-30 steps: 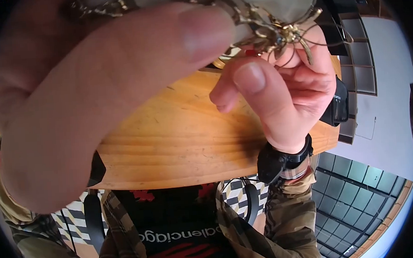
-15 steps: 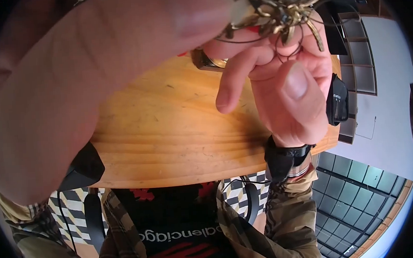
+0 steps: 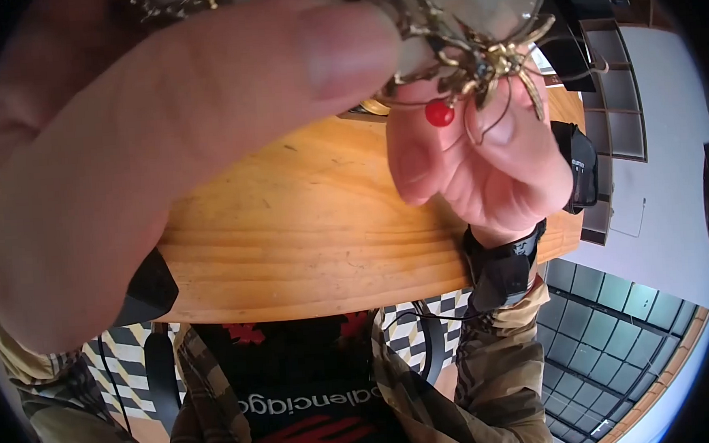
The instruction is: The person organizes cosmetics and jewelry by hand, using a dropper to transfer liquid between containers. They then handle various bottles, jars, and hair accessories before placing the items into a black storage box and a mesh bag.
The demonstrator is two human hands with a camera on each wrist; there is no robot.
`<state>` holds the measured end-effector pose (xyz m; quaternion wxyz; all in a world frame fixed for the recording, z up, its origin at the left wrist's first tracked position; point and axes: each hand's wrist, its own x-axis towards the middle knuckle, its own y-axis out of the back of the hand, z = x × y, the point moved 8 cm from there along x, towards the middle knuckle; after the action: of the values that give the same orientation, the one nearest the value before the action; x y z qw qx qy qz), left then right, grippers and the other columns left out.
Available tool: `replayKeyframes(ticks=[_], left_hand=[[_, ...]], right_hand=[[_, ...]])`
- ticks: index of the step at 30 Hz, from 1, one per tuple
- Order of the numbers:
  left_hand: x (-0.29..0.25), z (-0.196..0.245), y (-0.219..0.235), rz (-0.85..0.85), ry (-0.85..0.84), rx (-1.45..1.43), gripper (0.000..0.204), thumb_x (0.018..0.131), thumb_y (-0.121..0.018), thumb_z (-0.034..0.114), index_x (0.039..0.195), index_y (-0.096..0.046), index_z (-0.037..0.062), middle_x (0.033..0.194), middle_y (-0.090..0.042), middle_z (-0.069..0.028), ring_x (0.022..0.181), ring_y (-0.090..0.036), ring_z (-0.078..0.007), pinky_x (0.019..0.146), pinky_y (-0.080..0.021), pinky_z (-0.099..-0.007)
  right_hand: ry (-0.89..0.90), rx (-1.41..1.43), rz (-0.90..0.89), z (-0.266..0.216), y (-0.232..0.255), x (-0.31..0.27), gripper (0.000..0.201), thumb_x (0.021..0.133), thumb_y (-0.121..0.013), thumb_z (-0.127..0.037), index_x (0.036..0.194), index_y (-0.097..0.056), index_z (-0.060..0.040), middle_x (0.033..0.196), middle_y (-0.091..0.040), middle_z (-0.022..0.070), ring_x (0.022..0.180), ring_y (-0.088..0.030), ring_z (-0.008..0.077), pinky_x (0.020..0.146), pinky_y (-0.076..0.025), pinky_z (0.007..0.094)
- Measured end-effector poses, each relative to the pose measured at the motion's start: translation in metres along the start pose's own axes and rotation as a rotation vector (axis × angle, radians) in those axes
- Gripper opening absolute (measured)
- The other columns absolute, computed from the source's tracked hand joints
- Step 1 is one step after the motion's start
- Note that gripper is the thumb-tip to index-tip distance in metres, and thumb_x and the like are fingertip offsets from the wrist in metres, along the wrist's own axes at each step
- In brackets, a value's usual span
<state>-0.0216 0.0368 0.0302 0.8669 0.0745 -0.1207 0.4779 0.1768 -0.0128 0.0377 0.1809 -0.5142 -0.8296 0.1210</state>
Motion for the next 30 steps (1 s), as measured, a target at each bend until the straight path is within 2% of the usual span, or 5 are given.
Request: replayKeyframes(ticks=[3, 4, 11, 17, 30], left_hand=[[0.002, 0.002, -0.005, -0.042, -0.008, -0.003, 0.051, 0.1, -0.062, 0.011, 0.148, -0.048, 0.0036, 0.123, -0.066, -0.0065, 0.103, -0.065, -0.0143, 0.083, -0.052, -0.0296], [0.0, 0.008, -0.007, -0.053, -0.009, -0.003, 0.051, 0.1, -0.062, 0.011, 0.148, -0.048, 0.0036, 0.123, -0.066, -0.0065, 0.103, -0.065, -0.0143, 0.083, -0.052, -0.0296], [0.015, -0.02, -0.014, 0.477, 0.206, -0.106, 0.044, 0.1, -0.062, 0.022, 0.137, -0.055, 0.0009, 0.107, -0.071, -0.0121, 0.069, -0.067, -0.0132, 0.05, -0.048, -0.0222], [0.031, -0.03, -0.03, 0.209, 0.365, -0.24, 0.041, 0.1, -0.06, 0.023, 0.134, -0.056, 0.0002, 0.102, -0.07, -0.0127, 0.062, -0.064, -0.0135, 0.045, -0.044, -0.0223], [0.029, -0.028, -0.056, -0.369, 0.687, -0.513, 0.037, 0.101, -0.057, 0.025, 0.128, -0.059, -0.0013, 0.09, -0.07, -0.0138, 0.046, -0.058, -0.0139, 0.034, -0.035, -0.0223]], right_hand=[[0.28, 0.222, 0.316, 0.003, 0.029, -0.033, 0.038, 0.097, -0.056, -0.003, 0.133, -0.051, 0.0065, 0.116, -0.066, 0.0233, 0.107, -0.068, 0.0318, 0.099, -0.055, 0.0446], [0.159, 0.134, 0.232, 0.003, 0.034, -0.033, 0.041, 0.097, -0.054, 0.0, 0.137, -0.048, 0.0058, 0.128, -0.063, 0.0187, 0.124, -0.062, 0.0311, 0.11, -0.048, 0.0468], [0.185, 0.023, 0.127, -0.006, 0.012, -0.014, 0.052, 0.099, -0.054, -0.005, 0.147, -0.038, 0.0049, 0.126, -0.065, 0.0205, 0.102, -0.069, 0.029, 0.088, -0.057, 0.0412], [0.171, -0.116, -0.156, -0.01, -0.006, 0.004, 0.055, 0.102, -0.055, -0.011, 0.15, -0.035, 0.0036, 0.125, -0.065, 0.0207, 0.092, -0.07, 0.0279, 0.077, -0.058, 0.0387], [0.514, -0.417, 0.226, -0.024, 0.021, -0.02, 0.052, 0.103, -0.064, -0.031, 0.141, -0.046, 0.0002, 0.114, -0.066, 0.0189, 0.083, -0.067, 0.0258, 0.064, -0.056, 0.0383]])
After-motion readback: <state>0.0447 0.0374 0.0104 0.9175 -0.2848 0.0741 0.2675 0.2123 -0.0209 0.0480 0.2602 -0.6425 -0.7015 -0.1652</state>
